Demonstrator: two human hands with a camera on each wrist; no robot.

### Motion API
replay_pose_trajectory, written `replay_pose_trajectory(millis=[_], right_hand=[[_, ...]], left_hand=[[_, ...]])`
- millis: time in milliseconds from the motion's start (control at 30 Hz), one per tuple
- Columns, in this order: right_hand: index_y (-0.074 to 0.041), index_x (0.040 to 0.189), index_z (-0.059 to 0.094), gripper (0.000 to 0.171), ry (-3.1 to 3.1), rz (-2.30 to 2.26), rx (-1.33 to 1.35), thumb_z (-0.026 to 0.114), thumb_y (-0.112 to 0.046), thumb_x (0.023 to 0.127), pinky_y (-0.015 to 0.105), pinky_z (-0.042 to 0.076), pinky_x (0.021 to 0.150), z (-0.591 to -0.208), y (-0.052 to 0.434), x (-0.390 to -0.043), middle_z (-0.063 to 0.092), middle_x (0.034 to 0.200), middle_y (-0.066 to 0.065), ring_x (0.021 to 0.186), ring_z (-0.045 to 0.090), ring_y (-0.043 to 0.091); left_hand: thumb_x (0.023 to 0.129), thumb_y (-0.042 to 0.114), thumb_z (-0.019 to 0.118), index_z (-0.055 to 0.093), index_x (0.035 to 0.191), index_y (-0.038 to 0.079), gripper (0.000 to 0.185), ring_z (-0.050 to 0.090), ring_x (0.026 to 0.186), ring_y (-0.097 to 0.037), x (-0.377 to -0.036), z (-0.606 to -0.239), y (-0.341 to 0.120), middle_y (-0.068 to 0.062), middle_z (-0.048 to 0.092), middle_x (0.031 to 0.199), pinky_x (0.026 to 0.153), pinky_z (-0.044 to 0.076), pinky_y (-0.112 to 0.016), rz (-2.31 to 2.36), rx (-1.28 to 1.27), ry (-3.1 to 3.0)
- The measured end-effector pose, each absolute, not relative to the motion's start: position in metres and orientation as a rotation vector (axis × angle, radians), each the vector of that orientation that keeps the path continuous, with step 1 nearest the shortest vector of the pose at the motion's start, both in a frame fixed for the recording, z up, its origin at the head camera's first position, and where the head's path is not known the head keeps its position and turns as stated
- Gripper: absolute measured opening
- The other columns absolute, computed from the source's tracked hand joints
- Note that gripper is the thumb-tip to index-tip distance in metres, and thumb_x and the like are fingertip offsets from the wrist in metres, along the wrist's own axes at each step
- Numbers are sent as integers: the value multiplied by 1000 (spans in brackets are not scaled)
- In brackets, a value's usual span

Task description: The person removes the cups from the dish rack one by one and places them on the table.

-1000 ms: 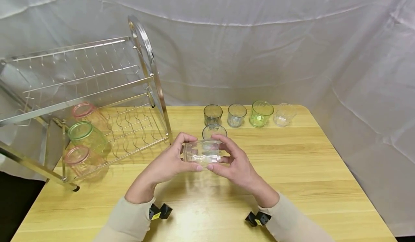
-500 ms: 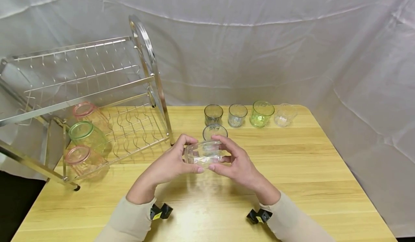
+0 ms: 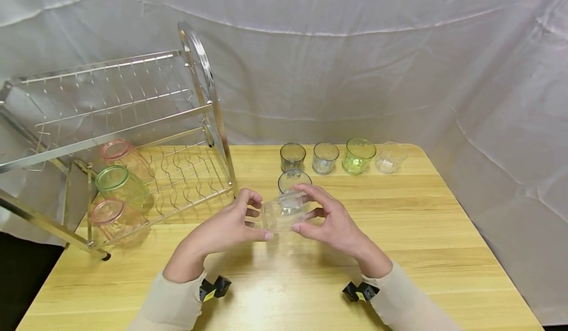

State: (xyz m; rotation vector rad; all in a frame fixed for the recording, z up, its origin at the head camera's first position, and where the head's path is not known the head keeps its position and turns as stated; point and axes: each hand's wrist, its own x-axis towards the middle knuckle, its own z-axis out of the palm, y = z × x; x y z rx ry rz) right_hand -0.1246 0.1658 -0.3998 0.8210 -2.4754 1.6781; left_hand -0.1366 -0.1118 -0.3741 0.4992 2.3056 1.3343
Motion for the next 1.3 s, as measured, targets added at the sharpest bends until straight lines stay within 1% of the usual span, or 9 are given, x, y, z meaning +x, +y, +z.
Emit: replay_pose_trajectory(millis=[300, 567, 733, 800, 867, 967, 1067, 1167, 1300], right_hand=[[-25, 154, 53, 77, -2654, 1438, 761, 87, -15, 86, 32, 61, 85, -383, 193, -131, 54, 154, -2, 119, 61, 25], [-25, 155, 51, 77, -2800, 1218, 703, 87, -20, 87, 33, 61, 81, -375, 217, -141, 53, 155, 1, 115, 59, 25], [-24, 156, 51, 78, -2892, 1062, 679, 87, -22, 87, 35, 62, 78, -372, 231, -148, 54, 155, 5, 114, 60, 29], [-22, 156, 51, 79, -2912, 976, 661, 87, -22, 86, 42, 62, 84, -371, 234, -151, 55, 154, 9, 115, 61, 33], [-18, 156, 50, 79, -2935, 880, 620, 86, -25, 86, 54, 57, 98, -370, 237, -154, 55, 155, 13, 125, 60, 39], [-10, 157, 46, 82, -2980, 762, 543, 83, -31, 87, 66, 35, 120, -370, 238, -161, 52, 157, 18, 142, 50, 42], [-3, 157, 43, 84, -3025, 695, 482, 81, -33, 88, 68, 19, 127, -372, 239, -168, 48, 159, 20, 151, 40, 42], [-4, 157, 42, 84, -3050, 626, 456, 80, -33, 88, 68, 27, 124, -376, 241, -175, 47, 160, 22, 150, 41, 45], [-10, 159, 43, 83, -3079, 554, 432, 79, -35, 89, 71, 42, 112, -380, 241, -181, 46, 159, 23, 144, 44, 50]], left_hand=[[94, 46, 79, 51, 146, 6, 72, 50, 143, -40, -140, -355, -144, -17, 54, 152, 116, 43, -62, 1087, 399, 2653], [98, 44, 73, 37, 160, 1, 83, 33, 150, -54, -147, -355, -162, -32, 33, 164, 120, 30, -72, 887, 191, 2849], [100, 43, 71, 28, 164, 0, 89, 22, 154, -57, -151, -360, -163, -34, 22, 169, 123, 21, -73, 860, 149, 2817], [100, 43, 71, 25, 165, 0, 91, 20, 155, -57, -152, -362, -163, -33, 19, 170, 123, 19, -73, 855, 140, 2793], [101, 43, 70, 21, 166, 0, 92, 19, 155, -56, -153, -364, -163, -32, 18, 171, 124, 18, -73, 845, 140, 2772], [101, 42, 70, 18, 167, 0, 94, 20, 156, -56, -154, -366, -163, -31, 18, 171, 124, 19, -72, 816, 155, 2752], [101, 42, 70, 17, 167, -1, 94, 21, 156, -54, -154, -368, -162, -30, 19, 171, 125, 20, -69, 791, 175, 2740], [101, 40, 71, 17, 167, -1, 95, 21, 156, -53, -154, -369, -161, -29, 19, 172, 126, 19, -67, 775, 181, 2729], [100, 38, 72, 16, 167, 0, 95, 20, 157, -52, -154, -370, -159, -27, 19, 172, 127, 18, -66, 762, 174, 2716]])
